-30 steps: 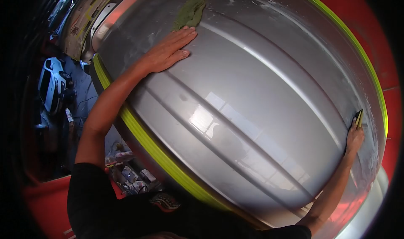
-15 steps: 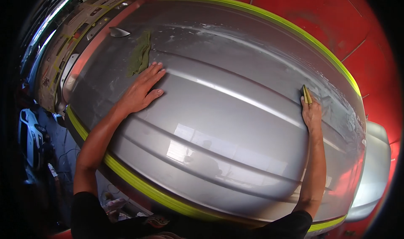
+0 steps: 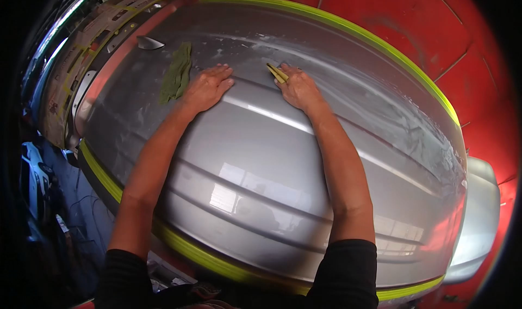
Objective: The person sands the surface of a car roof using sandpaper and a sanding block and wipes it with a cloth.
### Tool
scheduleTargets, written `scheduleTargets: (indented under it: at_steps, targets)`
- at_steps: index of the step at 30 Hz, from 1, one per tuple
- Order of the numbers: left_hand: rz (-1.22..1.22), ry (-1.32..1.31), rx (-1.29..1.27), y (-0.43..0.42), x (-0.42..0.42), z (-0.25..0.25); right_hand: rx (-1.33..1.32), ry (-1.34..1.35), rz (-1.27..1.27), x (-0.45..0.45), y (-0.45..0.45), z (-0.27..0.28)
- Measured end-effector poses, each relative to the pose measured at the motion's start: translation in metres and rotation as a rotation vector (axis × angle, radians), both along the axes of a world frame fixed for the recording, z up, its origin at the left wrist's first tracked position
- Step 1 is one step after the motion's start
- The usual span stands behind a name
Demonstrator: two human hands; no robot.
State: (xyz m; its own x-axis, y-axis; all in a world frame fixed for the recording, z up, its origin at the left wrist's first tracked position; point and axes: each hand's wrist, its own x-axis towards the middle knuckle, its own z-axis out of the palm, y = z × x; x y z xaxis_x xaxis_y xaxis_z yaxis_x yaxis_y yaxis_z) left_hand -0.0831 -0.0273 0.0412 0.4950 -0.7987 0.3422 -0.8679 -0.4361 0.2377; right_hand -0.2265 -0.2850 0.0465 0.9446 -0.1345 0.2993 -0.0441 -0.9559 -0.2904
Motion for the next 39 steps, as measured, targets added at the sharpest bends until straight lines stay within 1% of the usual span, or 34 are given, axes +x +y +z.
scheduleTargets:
  at_steps: [2, 4, 5, 6, 7, 9, 12, 14, 16, 17, 18, 19, 20, 21, 22, 24, 25, 27, 28, 30, 31, 33, 35, 37, 38, 39]
  targets:
    - [0.108, -0.142, 0.094, 0.036, 0.016, 0.010, 0.048, 0.027, -0.006, -0.035, -0.015, 0.011]
    - [0.136, -0.313, 0.120, 0.072, 0.033, 0.009, 0.115, 0.065, -0.146, -0.081, -0.036, 0.020]
    - [0.144, -0.297, 0.068, 0.078, 0.037, 0.005, 0.094, 0.044, -0.172, -0.106, -0.059, 0.013]
    - [0.156, -0.281, 0.018, 0.082, 0.039, 0.001, 0.074, 0.024, -0.194, -0.117, -0.063, 0.017]
    - [0.168, -0.267, -0.027, 0.085, 0.041, -0.002, 0.057, 0.031, -0.190, -0.116, -0.065, 0.014]
    - [0.156, -0.217, 0.043, 0.083, 0.044, -0.003, 0.029, 0.048, -0.173, -0.111, -0.064, 0.013]
    - [0.177, -0.187, 0.076, 0.083, 0.047, -0.002, -0.053, -0.005, -0.069, -0.037, -0.033, 0.004]
    - [0.178, -0.172, 0.074, 0.083, 0.049, -0.006, -0.052, 0.003, 0.012, 0.022, -0.004, 0.005]
    - [0.174, -0.160, 0.070, 0.083, 0.052, -0.005, -0.050, 0.015, -0.044, 0.060, 0.014, 0.002]
    - [0.218, -0.193, 0.037, 0.082, 0.049, -0.009, -0.049, 0.029, -0.050, 0.071, 0.025, 0.001]
    - [0.282, -0.240, 0.015, 0.082, 0.045, -0.009, -0.005, 0.054, -0.034, 0.068, 0.022, 0.003]
    - [0.354, -0.300, 0.000, 0.087, 0.045, -0.006, -0.041, 0.068, 0.009, 0.057, 0.020, 0.011]
    - [0.420, -0.259, -0.012, 0.090, 0.043, -0.005, -0.078, 0.079, 0.049, 0.038, 0.015, 0.015]
    - [0.475, -0.220, -0.037, 0.087, 0.045, -0.006, 0.092, 0.034, -0.032, 0.020, 0.005, 0.013]
    - [0.511, -0.163, -0.070, 0.087, 0.047, -0.008, 0.042, -0.029, -0.019, 0.000, -0.022, 0.003]
    - [0.468, -0.176, -0.072, 0.088, 0.059, -0.011, 0.037, -0.049, -0.117, -0.050, -0.068, -0.007]
    - [0.428, -0.170, -0.072, 0.083, 0.059, -0.016, 0.020, -0.020, -0.154, -0.062, -0.068, 0.000]
    - [0.406, -0.182, -0.062, 0.078, 0.060, -0.019, -0.005, 0.022, -0.226, -0.060, -0.061, 0.007]
    - [0.407, -0.190, -0.053, 0.079, 0.060, -0.018, -0.032, -0.066, -0.119, -0.043, -0.054, 0.001]
    - [0.409, -0.166, -0.034, 0.079, 0.056, -0.015, -0.008, -0.042, -0.112, 0.010, -0.025, 0.000]
    - [0.409, -0.158, -0.026, 0.078, 0.057, -0.014, -0.056, -0.059, -0.065, 0.043, -0.017, -0.008]
    - [0.383, -0.157, -0.057, 0.079, 0.063, -0.016, -0.050, 0.046, -0.046, 0.085, 0.021, 0.007]
    - [0.363, -0.145, -0.062, 0.083, 0.063, -0.019, -0.110, -0.026, 0.047, 0.078, 0.022, 0.004]
    - [0.350, -0.140, -0.048, 0.085, 0.063, -0.016, -0.033, 0.017, -0.046, 0.060, 0.007, 0.011]
    - [0.351, -0.142, -0.050, 0.084, 0.063, -0.015, 0.078, 0.102, -0.189, 0.035, -0.011, 0.016]
    - [0.349, -0.140, -0.047, 0.083, 0.062, -0.015, 0.057, 0.061, -0.231, 0.007, -0.035, 0.012]
